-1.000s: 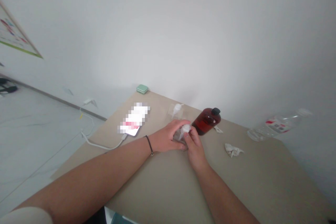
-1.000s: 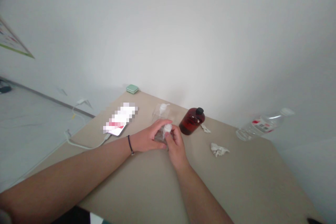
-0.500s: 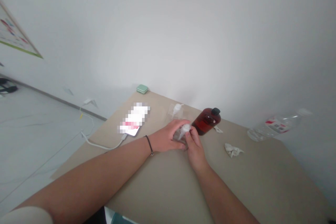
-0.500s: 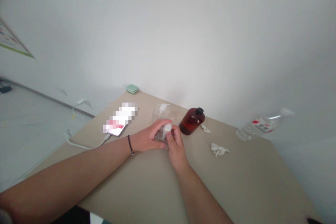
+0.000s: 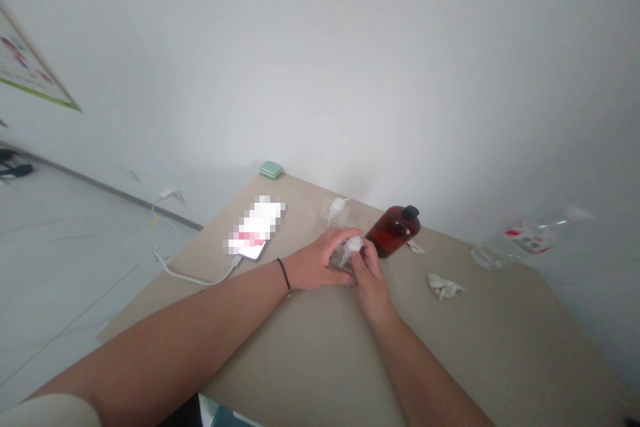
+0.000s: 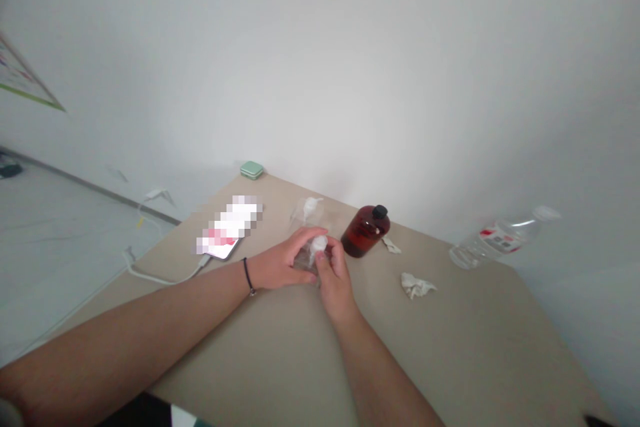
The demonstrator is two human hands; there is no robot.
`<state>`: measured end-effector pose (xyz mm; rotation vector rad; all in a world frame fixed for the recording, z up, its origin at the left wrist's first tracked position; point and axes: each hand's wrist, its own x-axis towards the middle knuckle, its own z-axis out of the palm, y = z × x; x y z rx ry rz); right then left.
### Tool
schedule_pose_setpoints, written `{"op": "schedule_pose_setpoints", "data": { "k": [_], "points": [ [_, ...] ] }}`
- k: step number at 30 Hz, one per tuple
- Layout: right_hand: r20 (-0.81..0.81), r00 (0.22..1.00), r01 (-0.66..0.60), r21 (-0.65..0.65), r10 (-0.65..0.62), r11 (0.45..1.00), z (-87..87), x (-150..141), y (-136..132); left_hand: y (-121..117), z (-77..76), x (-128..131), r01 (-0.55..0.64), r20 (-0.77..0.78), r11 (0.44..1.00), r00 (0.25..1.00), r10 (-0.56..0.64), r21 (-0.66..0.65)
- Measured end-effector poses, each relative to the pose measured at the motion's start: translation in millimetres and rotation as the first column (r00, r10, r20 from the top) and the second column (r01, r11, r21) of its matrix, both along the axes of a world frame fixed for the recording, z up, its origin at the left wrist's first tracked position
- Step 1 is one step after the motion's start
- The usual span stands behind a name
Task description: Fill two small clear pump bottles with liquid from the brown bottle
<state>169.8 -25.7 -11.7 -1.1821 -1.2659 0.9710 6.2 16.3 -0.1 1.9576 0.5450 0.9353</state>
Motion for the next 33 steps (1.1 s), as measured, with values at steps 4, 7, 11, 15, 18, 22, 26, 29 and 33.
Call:
{"op": "schedule_pose_setpoints", "data": {
  "k": [4, 7, 11, 15, 18, 22, 26, 29, 33],
  "points": [
    [0.031, 0.998, 0.064, -0.057, -0.063, 0.996, -1.1, 2.8, -0.9, 1.2, -1.4, -0.3, 0.011, 0.012, 1.000, 1.000, -0.011, 0.008],
    [0.019, 0.997, 0.075, -0.068, -0.074, 0.995, -4.3, 4.4, -0.5, 1.2, -0.8, -0.7, 0.020, 0.014, 1.000, 1.000, -0.020, 0.010],
    [-0.027, 0.999, 0.026, -0.021, -0.026, 0.999, -5.5, 3.0, 0.0, -0.1, 1.7, -1.0, 0.007, 0.000, 1.000, 1.000, -0.007, 0.006],
    [-0.015, 1.000, -0.013, 0.004, 0.013, 1.000, -1.0, 0.3, -0.4, -0.9, 2.4, -0.7, 0.005, -0.006, 1.000, 1.000, -0.005, 0.010],
    [0.008, 1.000, 0.001, -0.010, -0.001, 1.000, 0.8, 0.1, -1.0, -0.7, 1.1, -0.3, -0.001, -0.012, 1.000, 1.000, 0.001, 0.007],
    [0.022, 0.999, 0.033, -0.038, -0.032, 0.999, -1.2, 1.4, -1.8, -0.8, 0.4, -0.4, -0.005, -0.025, 1.000, 1.000, 0.005, -0.001],
    [-0.009, 0.999, 0.038, -0.026, -0.038, 0.999, -2.4, 1.6, -1.5, -1.4, 1.9, -0.9, -0.009, -0.016, 1.000, 1.000, 0.009, 0.000],
    [-0.015, 1.000, -0.007, 0.007, 0.007, 1.000, -1.6, 0.9, -0.4, -1.3, 1.7, -0.6, -0.006, 0.000, 1.000, 1.000, 0.006, 0.003],
    [-0.014, 1.000, -0.026, 0.019, 0.027, 0.999, 0.4, -0.2, -0.1, -0.4, -0.6, 0.0, -0.004, -0.001, 1.000, 1.000, 0.004, -0.002]
  ]
}}
